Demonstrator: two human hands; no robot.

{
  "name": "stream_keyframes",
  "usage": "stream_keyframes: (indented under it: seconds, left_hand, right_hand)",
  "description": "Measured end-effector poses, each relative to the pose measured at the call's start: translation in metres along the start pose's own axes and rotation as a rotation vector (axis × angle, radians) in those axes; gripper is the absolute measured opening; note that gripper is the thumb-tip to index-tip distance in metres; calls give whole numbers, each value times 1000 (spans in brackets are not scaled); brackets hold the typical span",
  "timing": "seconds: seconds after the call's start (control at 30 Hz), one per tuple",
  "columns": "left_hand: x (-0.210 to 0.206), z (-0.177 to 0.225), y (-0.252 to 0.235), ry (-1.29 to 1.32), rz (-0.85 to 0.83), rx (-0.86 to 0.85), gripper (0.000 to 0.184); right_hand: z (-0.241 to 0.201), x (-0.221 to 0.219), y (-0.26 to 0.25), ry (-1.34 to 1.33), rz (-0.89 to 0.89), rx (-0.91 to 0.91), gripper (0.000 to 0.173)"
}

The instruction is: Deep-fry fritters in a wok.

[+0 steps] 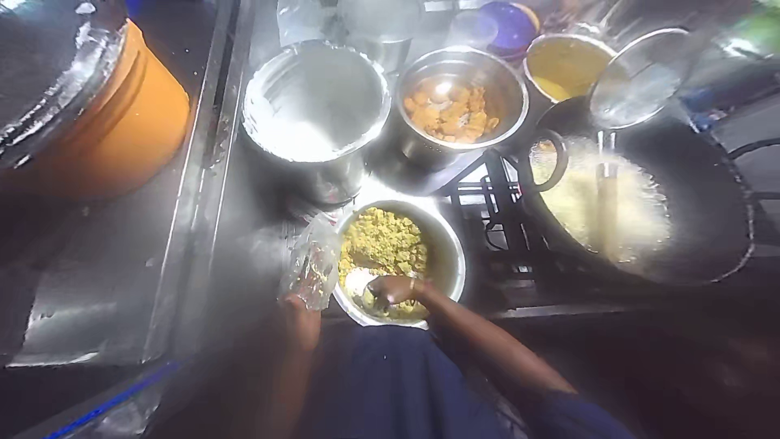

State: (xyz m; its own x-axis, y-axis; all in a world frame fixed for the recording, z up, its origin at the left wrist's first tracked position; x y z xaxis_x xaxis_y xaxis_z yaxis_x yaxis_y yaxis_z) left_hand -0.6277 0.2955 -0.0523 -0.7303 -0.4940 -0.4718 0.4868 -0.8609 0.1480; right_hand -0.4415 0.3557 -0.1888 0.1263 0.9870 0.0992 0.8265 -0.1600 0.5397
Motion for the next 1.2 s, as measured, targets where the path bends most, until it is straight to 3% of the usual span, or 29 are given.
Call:
stream_keyframes:
  seconds: [0.1, 0.17, 0.23, 0.3, 0.43, 0.53, 0.63, 0.67, 0.73, 0.83, 0.93, 1.03, 1.13, 1.2]
  left_hand:
    - [-3, 1, 0, -6, -13, -1, 69]
    - [-10, 1, 0, 6, -31, 13, 70]
    - [-15, -2, -1, -5, -40, 32, 70]
    - [-17, -10, -1, 6, -36, 56, 72]
    - [-29, -20, -2, -28, -82, 91, 72]
    - [-32, -25, -4, -85, -121, 118, 78]
    - [-32, -29, -6, -71, -110, 109, 77]
    - [-31, -30, -5, -77, -108, 118, 80]
    - [-29, -31, -3, -95, -78, 128, 80]
    - [-26, -33, 1, -116, -52, 153, 80]
    - [-34, -34, 9, -150, -45, 204, 79]
    - [-37, -30, 18, -308, -24, 269, 76]
    - [-45, -31, 19, -386, -73, 253, 75]
    - [-47, -33, 17, -375, -86, 202, 79]
  right_hand:
    - [5, 27, 48, -498, 371, -66, 23]
    - [10, 46, 76, -642, 666, -128, 38]
    - [5, 54, 101, -777, 874, -136, 31]
    - [10, 53, 103, -865, 906, -45, 19]
    - [26, 59, 102, -522, 991, -146, 32]
    - [33, 51, 99, -551, 1103, -108, 43]
    - [20, 42, 92, -617, 906, -58, 81]
    - [17, 39, 90, -597, 850, -65, 86]
    - [11, 37, 86, -580, 848, -49, 75]
    - [16, 32, 79, -766, 829, 11, 65]
    - [31, 33, 82, -891, 979, -39, 25]
    - [30, 40, 86, -870, 1048, -89, 34]
    - [12, 53, 85, -854, 1009, 139, 25]
    - [8, 60, 91, -869, 1142, 220, 19]
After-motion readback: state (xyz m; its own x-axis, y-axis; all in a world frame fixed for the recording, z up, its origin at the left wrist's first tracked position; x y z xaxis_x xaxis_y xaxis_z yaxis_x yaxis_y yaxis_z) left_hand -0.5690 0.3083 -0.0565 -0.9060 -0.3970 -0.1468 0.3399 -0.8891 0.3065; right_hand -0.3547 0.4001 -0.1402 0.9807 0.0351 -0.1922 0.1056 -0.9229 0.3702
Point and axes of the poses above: each hand's wrist, its own y-axis away from the middle knuckle, its own x-axis out of the back of the hand, z = x × y, the point moved 9 cm from there along -y, towards the middle knuckle, and after that the axes turned 5 degrees about x, right-handed, at the moved point
